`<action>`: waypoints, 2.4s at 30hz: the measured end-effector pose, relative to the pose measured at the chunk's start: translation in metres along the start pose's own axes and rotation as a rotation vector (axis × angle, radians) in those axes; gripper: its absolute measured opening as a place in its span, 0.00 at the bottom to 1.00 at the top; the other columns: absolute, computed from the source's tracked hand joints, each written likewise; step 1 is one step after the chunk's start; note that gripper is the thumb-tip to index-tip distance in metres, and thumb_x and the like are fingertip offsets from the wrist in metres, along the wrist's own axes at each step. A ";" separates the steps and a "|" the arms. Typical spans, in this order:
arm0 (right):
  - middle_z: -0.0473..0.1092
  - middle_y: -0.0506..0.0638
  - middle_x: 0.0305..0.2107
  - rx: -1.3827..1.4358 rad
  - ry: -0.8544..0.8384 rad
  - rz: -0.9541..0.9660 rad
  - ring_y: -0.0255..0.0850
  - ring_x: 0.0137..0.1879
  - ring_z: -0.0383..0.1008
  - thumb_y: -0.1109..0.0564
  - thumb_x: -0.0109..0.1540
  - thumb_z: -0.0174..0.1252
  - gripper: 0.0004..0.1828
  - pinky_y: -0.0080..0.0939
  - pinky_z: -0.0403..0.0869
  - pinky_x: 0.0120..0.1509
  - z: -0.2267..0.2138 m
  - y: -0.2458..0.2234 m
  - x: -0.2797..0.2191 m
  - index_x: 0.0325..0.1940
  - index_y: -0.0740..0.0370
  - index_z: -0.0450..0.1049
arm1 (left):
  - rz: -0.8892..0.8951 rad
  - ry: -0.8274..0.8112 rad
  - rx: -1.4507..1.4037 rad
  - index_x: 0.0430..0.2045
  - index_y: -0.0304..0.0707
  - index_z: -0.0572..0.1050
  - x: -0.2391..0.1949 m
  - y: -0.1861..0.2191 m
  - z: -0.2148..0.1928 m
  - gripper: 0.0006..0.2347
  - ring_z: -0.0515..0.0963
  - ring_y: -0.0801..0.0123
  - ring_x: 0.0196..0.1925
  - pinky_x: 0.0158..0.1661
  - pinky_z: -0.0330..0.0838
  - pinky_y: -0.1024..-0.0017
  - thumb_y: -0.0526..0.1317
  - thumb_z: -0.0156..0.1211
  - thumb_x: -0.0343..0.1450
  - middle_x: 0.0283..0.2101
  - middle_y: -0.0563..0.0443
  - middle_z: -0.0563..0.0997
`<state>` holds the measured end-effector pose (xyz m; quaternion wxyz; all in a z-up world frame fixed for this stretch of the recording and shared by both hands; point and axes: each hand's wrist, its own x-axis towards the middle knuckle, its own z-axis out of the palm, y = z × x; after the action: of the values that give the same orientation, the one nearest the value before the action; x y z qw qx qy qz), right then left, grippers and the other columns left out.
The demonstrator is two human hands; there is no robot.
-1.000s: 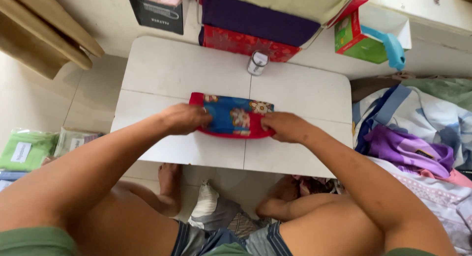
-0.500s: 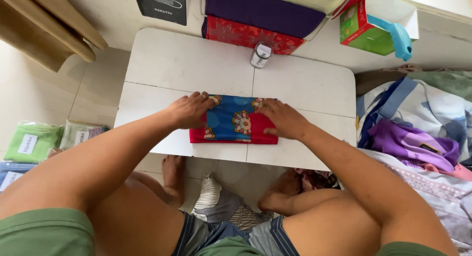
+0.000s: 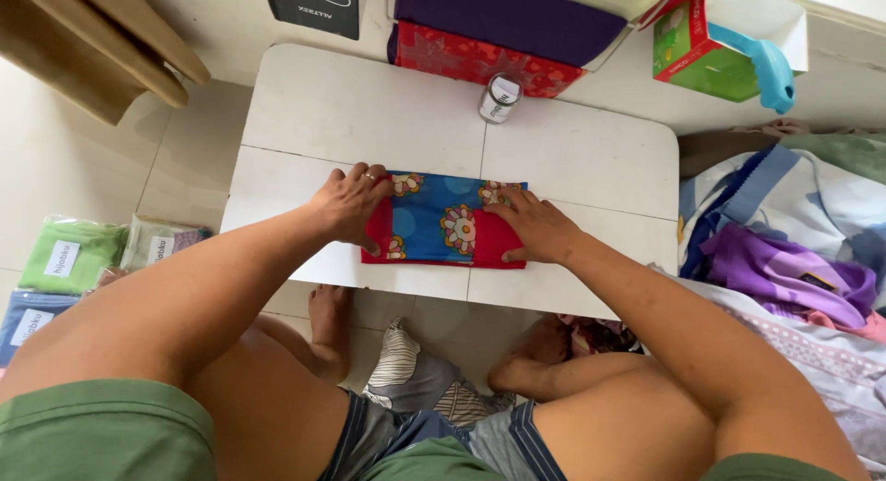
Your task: The person folds a red and blue floral patterned cloth on a white table using a lint roller to smooth it. They fold the cloth multiple times into a compact rectangle and then place it into a clear plastic bag.
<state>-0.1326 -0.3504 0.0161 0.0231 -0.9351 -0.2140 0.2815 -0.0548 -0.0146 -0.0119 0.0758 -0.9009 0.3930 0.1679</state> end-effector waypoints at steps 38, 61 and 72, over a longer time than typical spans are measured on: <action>0.72 0.72 0.50 0.200 0.476 -0.002 0.76 0.56 0.70 0.52 0.70 0.48 0.23 0.75 0.68 0.60 -0.143 -0.033 -0.085 0.69 0.59 0.68 | 0.185 0.131 -0.062 0.56 0.54 0.71 0.017 -0.029 0.022 0.23 0.69 0.60 0.67 0.60 0.71 0.53 0.59 0.60 0.69 0.60 0.53 0.72; 0.72 0.51 0.52 -0.047 -0.022 0.057 0.56 0.52 0.78 0.46 0.70 0.44 0.26 0.61 0.77 0.56 -0.078 -0.035 -0.037 0.74 0.36 0.62 | 0.425 -0.028 0.034 0.61 0.50 0.71 0.019 0.027 -0.016 0.15 0.69 0.59 0.69 0.66 0.65 0.56 0.39 0.50 0.78 0.63 0.51 0.72; 0.74 0.54 0.48 -0.069 -0.060 0.045 0.53 0.49 0.79 0.47 0.70 0.44 0.26 0.56 0.78 0.51 -0.088 -0.050 -0.018 0.74 0.40 0.65 | 0.128 -0.006 -0.015 0.62 0.46 0.69 0.002 -0.009 -0.039 0.34 0.71 0.57 0.67 0.60 0.72 0.55 0.50 0.78 0.61 0.62 0.45 0.75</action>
<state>-0.1185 -0.3054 0.1072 -0.0220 -0.9310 -0.2034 0.3024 -0.0374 -0.0210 0.0241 0.0594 -0.8740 0.4484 0.1779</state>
